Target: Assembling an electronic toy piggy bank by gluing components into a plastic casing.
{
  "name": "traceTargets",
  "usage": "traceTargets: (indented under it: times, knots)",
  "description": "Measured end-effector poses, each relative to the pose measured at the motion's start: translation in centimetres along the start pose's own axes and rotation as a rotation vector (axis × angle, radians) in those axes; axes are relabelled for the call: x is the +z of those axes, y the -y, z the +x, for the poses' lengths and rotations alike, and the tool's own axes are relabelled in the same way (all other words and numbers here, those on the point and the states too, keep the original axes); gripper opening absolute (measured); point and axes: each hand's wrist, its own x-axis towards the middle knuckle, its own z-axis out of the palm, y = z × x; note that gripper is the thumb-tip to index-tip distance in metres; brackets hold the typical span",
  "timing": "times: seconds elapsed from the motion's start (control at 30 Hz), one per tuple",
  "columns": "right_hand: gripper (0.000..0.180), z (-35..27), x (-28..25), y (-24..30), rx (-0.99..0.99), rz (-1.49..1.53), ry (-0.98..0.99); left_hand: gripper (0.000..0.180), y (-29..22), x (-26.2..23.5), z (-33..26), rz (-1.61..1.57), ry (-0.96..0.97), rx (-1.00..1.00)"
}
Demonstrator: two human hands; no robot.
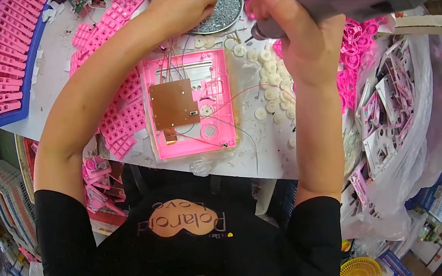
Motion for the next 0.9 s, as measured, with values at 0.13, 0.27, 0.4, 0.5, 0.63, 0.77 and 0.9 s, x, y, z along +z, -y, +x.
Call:
traceTargets:
  times: [0.13, 0.27, 0.4, 0.5, 0.63, 0.77, 0.9]
  knots:
    - [0.043, -0.9, 0.4, 0.1, -0.012, -0.019, 0.025, 0.022, -0.4, -0.8, 0.2, 0.01, -0.142, -0.004]
    - [0.047, -1.2, 1.8, 0.6, 0.011, -0.02, -0.009, 0.025, -0.3, -1.2, 0.6, 0.066, 0.055, -0.008]
    - [0.053, -2.9, 3.4, 1.8, 0.001, 0.174, 0.014, 0.014, -2.6, -6.2, -3.5, -0.297, -0.167, -0.009]
    - [0.05, -5.1, 4.2, 3.2, -0.022, 0.256, 0.105, 0.008, -7.3, -9.2, -9.4, -0.587, -0.114, -0.023]
    - [0.038, -7.1, 6.2, 5.1, -0.028, 0.272, 0.141, 0.018, -10.7, -9.7, -14.0, -0.596, -0.125, -0.032]
    - [0.033, -7.6, 7.1, 5.2, -0.034, 0.331, 0.171, 0.024, -11.2, -8.9, -15.7, -0.565, -0.223, -0.073]
    - [0.036, -7.3, 5.9, 4.9, -0.03, 0.457, 0.342, 0.021, -11.6, -9.0, -15.8, -0.651, -0.275, -0.111]
